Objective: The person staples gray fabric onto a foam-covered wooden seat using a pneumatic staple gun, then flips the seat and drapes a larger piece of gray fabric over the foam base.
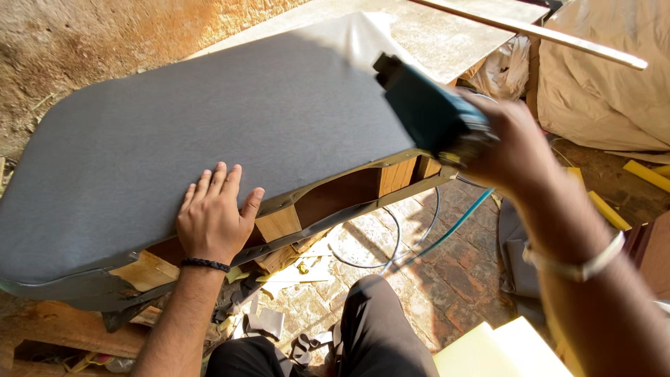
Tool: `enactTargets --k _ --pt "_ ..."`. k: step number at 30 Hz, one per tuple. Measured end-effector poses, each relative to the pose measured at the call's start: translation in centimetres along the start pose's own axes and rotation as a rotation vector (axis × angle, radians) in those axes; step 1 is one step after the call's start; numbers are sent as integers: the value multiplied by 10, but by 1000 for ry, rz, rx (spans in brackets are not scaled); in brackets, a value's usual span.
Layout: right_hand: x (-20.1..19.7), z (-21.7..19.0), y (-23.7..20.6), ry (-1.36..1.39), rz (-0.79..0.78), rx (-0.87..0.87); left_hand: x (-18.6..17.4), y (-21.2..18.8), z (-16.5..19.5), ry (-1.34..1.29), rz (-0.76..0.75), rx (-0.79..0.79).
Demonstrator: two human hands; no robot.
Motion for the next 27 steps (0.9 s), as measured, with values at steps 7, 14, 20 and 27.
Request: enactTargets --k 7,14,20,27 --pt "69 23 107 -1011 -549 -335 -3 3 -1 5 7 -16" --pt "148 26 134 -205 -289 -256 -5 2 -5 -30 175 52" --pt "122 58 84 -236 -29 -106 -6 -9 0 -30 417 255" --pt "127 150 15 -311 -179 608 -8 -7 -3 -58 503 241"
Point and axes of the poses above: each hand's wrist, its own y-axis towards the middle knuckle, its own x-axis out of the palm, z = x × y, the point moved 5 cm from there along y, towards the middle knuckle, and after that the axes turned 12 degrees about -y, right-handed, at the moved point
